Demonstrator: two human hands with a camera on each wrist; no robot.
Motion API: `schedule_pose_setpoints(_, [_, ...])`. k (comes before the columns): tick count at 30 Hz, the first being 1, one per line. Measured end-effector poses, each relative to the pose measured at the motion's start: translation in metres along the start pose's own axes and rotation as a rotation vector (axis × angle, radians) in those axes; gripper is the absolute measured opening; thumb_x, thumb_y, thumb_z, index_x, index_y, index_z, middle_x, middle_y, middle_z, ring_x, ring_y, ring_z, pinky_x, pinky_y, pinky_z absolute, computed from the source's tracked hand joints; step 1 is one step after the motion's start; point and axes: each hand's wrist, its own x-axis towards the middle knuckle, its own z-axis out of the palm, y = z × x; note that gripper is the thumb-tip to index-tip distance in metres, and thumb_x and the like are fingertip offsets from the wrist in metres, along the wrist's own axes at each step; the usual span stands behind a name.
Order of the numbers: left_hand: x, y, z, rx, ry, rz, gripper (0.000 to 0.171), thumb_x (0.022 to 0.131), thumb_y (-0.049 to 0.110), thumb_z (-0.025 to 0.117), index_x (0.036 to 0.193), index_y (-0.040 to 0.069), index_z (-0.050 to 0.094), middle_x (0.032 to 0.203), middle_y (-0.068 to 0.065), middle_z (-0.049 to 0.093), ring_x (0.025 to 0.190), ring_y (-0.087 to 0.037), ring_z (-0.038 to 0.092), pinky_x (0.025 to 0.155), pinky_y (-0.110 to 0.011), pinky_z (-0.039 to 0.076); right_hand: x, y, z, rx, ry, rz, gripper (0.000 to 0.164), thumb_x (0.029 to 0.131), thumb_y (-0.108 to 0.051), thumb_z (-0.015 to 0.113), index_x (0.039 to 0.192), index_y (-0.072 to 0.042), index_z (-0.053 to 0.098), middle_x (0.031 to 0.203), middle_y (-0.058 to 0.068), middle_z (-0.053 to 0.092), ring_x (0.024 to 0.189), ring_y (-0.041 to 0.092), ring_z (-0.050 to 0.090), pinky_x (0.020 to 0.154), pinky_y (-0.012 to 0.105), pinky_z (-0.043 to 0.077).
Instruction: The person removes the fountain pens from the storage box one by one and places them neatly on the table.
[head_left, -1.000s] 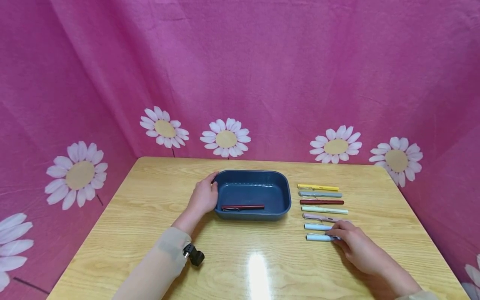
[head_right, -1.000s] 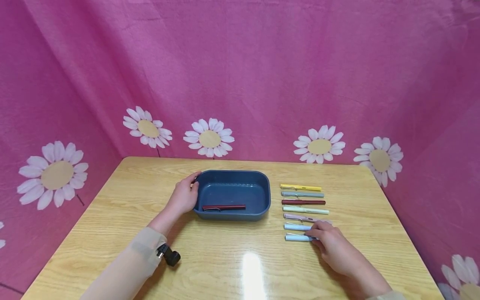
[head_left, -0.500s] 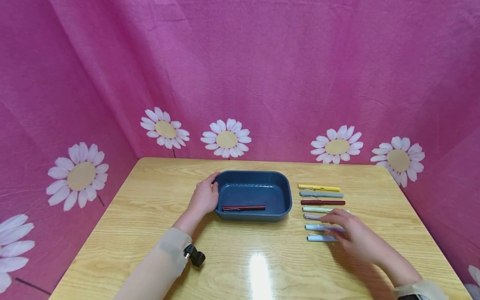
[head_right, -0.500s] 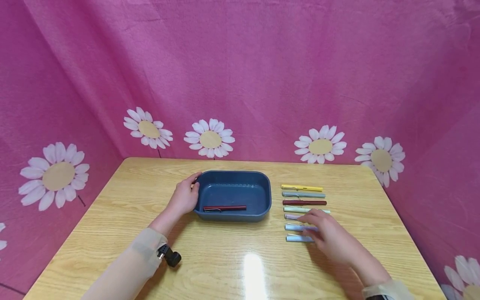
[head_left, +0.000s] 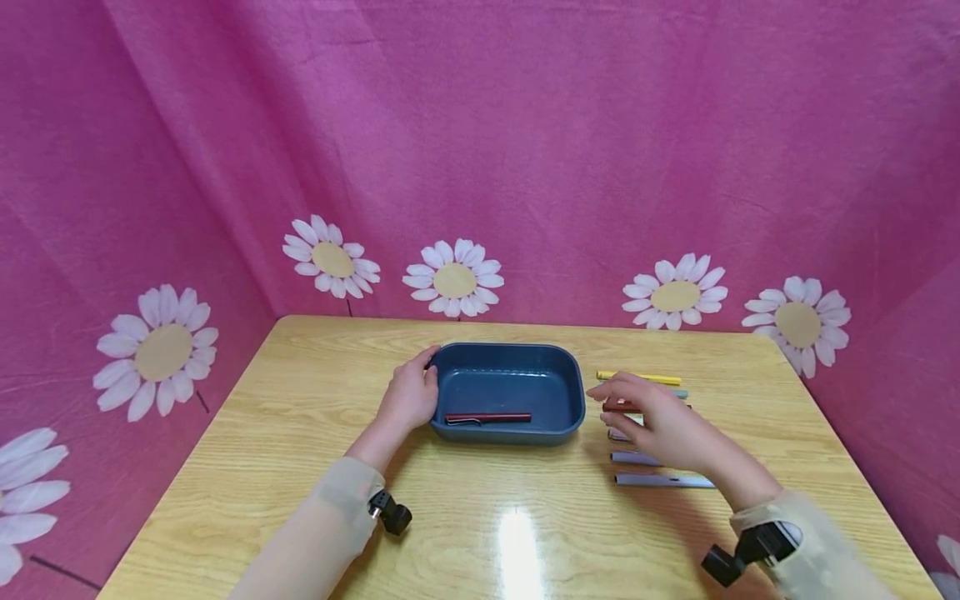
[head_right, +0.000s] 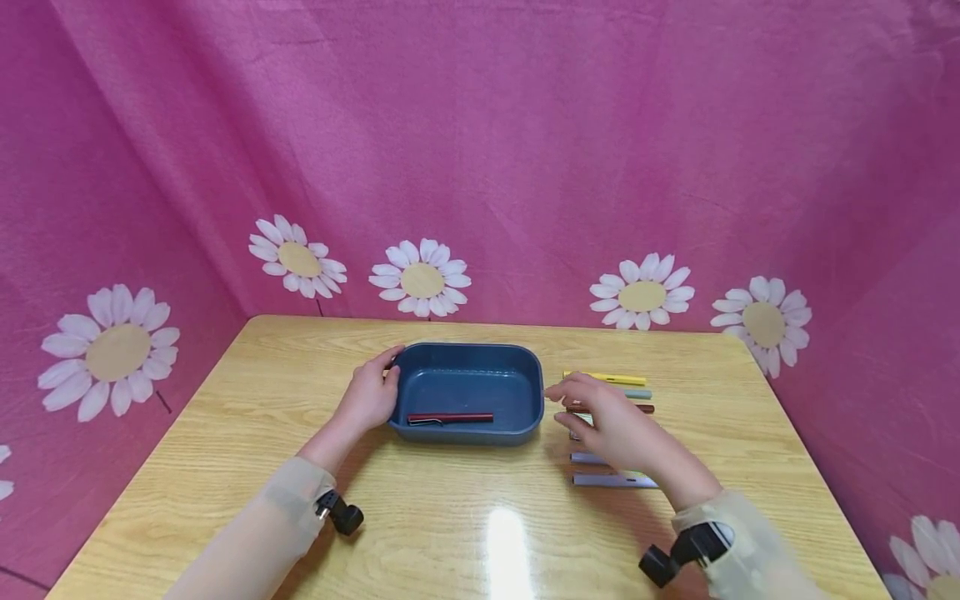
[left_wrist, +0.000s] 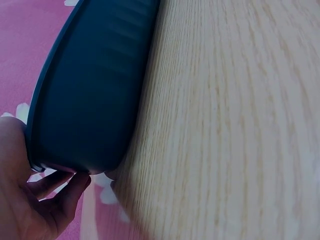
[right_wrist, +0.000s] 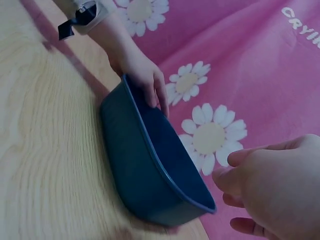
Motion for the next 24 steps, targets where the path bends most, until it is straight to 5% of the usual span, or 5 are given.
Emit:
schedule_pose_setpoints(7, [0.000, 0.000, 0.000, -0.003, -0.003, 0.004, 0.046, 0.113, 0.017, 0.046, 0.158, 0.011, 0.051, 0.152, -0.019, 0.057, 0.140, -0.036, 0.053, 0.115, -0.054, 0.042, 0.033, -0.003, 0.015, 0.022, -0.048, 0.030, 0.035, 0.098, -0.002, 0.074, 0.132, -0.012, 0.071, 0.117, -0.007, 0.068, 0.105, 0.018, 0.065, 0.086, 0.042, 0.060])
schedule_pose_setpoints(18, [0.000, 0.001, 0.000, 0.010, 0.007, 0.015, 0.045, 0.112, 0.014, 0.046, 0.157, 0.011, 0.052, 0.148, -0.020, 0.060, 0.136, -0.036, 0.057, 0.111, -0.054, 0.046, 0.080, -0.003, 0.052, 0.029, -0.205, 0.016, 0.033, 0.102, -0.007, 0.071, 0.135, -0.004, 0.068, 0.122, 0.009, 0.069, 0.109, 0.025, 0.066, 0.090, 0.047, 0.058])
schedule_pose_setpoints(24, [0.000, -0.001, -0.001, 0.005, -0.001, 0.014, 0.045, 0.113, 0.015, 0.046, 0.157, 0.010, 0.052, 0.147, -0.019, 0.060, 0.135, -0.035, 0.057, 0.110, -0.053, 0.047, 0.098, 0.004, 0.070, 0.085, -0.224, 0.016, 0.034, 0.101, -0.004, 0.071, 0.135, 0.001, 0.067, 0.122, 0.014, 0.069, 0.108, 0.027, 0.067, 0.090, 0.046, 0.057])
